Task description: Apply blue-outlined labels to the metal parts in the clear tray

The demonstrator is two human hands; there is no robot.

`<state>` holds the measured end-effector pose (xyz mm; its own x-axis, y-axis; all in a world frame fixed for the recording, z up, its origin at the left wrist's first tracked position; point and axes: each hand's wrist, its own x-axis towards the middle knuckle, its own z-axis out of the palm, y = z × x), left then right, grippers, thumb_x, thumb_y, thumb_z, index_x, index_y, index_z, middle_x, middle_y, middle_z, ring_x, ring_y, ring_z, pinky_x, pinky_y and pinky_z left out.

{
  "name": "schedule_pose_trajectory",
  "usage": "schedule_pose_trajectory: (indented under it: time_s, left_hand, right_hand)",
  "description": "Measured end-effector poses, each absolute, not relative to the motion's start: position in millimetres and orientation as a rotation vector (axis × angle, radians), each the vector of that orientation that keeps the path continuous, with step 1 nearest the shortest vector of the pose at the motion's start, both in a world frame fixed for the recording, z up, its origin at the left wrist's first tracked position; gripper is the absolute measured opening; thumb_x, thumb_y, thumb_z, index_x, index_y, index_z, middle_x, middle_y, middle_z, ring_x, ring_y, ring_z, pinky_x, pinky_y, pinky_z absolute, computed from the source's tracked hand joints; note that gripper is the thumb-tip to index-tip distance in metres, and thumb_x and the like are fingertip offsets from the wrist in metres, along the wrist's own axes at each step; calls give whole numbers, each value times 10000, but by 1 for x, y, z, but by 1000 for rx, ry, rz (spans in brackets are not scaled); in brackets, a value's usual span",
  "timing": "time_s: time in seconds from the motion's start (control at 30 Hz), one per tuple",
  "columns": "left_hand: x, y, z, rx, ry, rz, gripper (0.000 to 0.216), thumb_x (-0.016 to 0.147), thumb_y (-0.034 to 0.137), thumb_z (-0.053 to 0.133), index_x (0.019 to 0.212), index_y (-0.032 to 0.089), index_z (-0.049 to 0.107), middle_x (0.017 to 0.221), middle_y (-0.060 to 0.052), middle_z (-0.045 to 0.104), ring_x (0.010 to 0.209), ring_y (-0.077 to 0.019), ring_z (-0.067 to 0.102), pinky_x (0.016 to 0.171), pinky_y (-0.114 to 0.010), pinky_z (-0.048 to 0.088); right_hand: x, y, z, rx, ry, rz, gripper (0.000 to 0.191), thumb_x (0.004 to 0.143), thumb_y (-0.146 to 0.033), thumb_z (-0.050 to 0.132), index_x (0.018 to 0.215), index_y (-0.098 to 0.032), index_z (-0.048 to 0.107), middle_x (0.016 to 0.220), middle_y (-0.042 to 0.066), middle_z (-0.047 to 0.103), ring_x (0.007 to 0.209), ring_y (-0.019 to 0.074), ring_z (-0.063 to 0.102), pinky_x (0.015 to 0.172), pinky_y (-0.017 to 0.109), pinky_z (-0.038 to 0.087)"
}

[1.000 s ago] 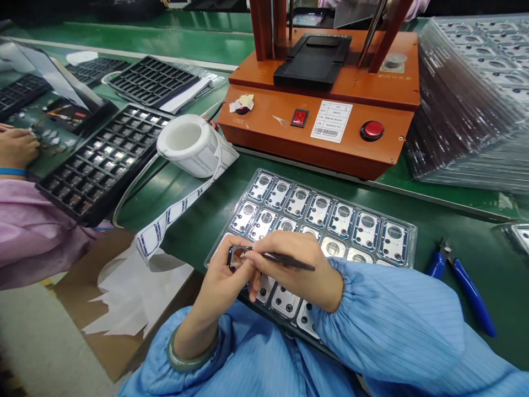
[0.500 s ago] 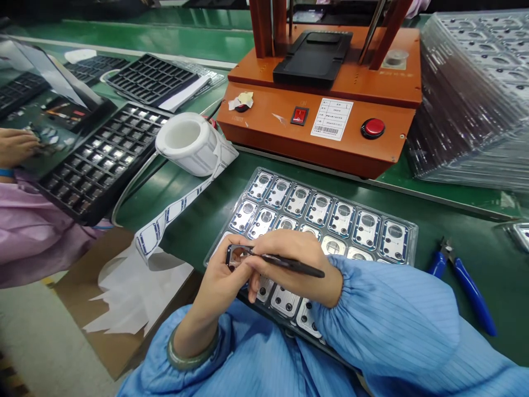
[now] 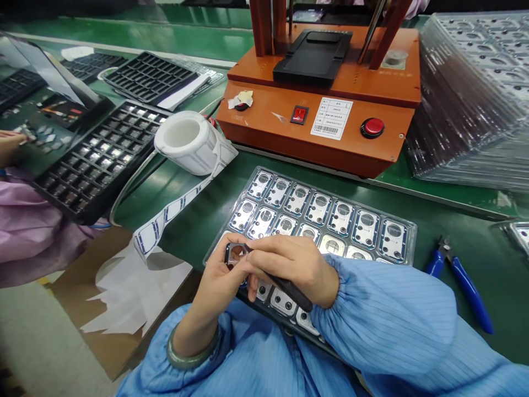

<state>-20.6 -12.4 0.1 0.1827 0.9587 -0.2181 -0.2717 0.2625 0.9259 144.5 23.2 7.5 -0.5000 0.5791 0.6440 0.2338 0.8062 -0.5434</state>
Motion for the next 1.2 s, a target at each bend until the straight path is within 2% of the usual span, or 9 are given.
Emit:
schedule_pose_trajectory:
  time_s: [0.27, 0.57, 1.0, 1.2]
  left_hand:
    - [-20, -12, 1, 881, 988, 1064, 196, 872, 307, 607, 920, 227, 434, 443, 82, 602, 352, -108, 563, 395, -186, 460]
    - [-22, -13, -2, 867, 969, 1064, 175, 889, 323, 584, 933, 222, 448, 459, 75, 603, 351, -107, 562, 384, -183, 452]
    - [-23, -13, -6, 850, 897, 1082, 141, 914, 288, 553, 947, 219, 435, 486, 75, 620, 358, -95, 566, 379, -160, 455]
    - [-22, -13, -6, 851, 879, 1092, 120, 920, 265, 547, 940, 213, 441, 483, 79, 618, 358, -83, 565, 384, -146, 457]
  right_hand:
    - [145, 22, 7, -594, -2099, 488, 178, 891, -140, 603, 1058, -188, 638, 1037, 96, 721, 866, 179, 700, 675, 242, 563]
    - [145, 21, 9, -701, -2091, 614, 183, 895, -190, 623, 1068, -247, 644, 1061, 48, 724, 891, 165, 711, 758, 225, 576]
    - [142, 22, 12, -671, -1975, 695, 159, 876, -134, 641, 1017, -207, 650, 991, 57, 739, 894, 157, 709, 765, 207, 574]
    - [142, 21, 12, -668, -1974, 715, 180, 873, -128, 646, 1034, -207, 646, 1045, 61, 731, 923, 156, 704, 788, 208, 572]
